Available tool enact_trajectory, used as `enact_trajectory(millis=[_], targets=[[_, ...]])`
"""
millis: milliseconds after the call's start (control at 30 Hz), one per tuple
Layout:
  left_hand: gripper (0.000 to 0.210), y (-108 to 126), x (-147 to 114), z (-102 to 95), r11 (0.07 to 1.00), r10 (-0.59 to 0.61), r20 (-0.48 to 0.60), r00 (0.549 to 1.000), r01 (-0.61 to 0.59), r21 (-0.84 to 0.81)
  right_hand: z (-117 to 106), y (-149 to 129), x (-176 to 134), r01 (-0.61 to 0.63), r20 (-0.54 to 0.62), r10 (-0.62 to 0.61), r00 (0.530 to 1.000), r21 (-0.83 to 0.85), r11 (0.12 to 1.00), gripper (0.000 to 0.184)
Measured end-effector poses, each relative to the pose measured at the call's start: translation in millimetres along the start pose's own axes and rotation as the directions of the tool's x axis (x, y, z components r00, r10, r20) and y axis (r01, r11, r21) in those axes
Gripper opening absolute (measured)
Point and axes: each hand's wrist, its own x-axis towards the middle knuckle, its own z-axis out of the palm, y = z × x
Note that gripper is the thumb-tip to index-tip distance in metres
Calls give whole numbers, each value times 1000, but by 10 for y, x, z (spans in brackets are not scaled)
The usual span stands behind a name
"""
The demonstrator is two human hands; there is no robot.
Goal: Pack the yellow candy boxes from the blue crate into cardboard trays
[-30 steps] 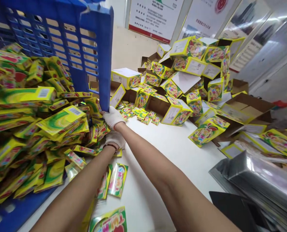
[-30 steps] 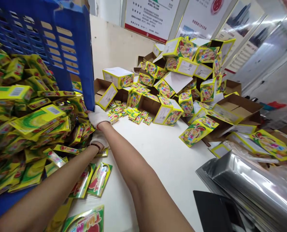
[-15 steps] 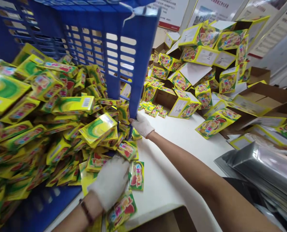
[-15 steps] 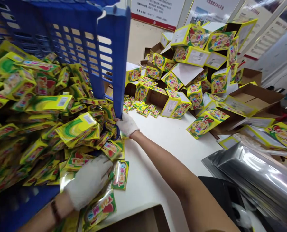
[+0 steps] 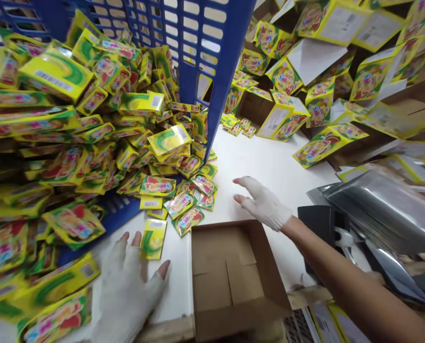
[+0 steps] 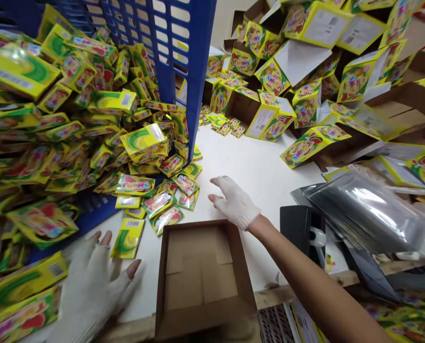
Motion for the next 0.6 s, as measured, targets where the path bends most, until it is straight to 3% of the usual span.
enact_trajectory(millis=[67, 167, 267, 367, 433, 500, 600], targets=[[77, 12, -88, 23, 987, -59, 103, 993, 42, 157, -78, 28, -443, 55, -72, -60, 996, -76, 996, 37], [61, -31, -135, 34, 968, -149, 219, 964, 97, 232, -73, 96, -881, 88, -96, -98, 991, -98, 991, 36], [50, -36, -84, 31, 978, -132, 177, 975, 99, 184, 41, 125, -1083, 124, -148, -139, 979, -105, 987, 35], [67, 81, 59, 50, 970, -117, 135, 984, 84, 226, 177, 50, -1134, 197, -219, -217, 951, -111, 974, 34], [66, 171, 159, 55, 968, -158, 161, 974, 121, 220, 242, -74, -1133, 271, -250, -293, 923, -120, 955, 34], [55, 218, 199, 13, 978, -202, 179, 963, 189, 83, 278, -250, -1128, 357, -256, -384, 887, -146, 923, 34], [53, 226, 46, -187, 938, -182, 117, 976, 209, -278, 316, -570, -1119, 491, -212, -526, 824, -197, 849, 41]])
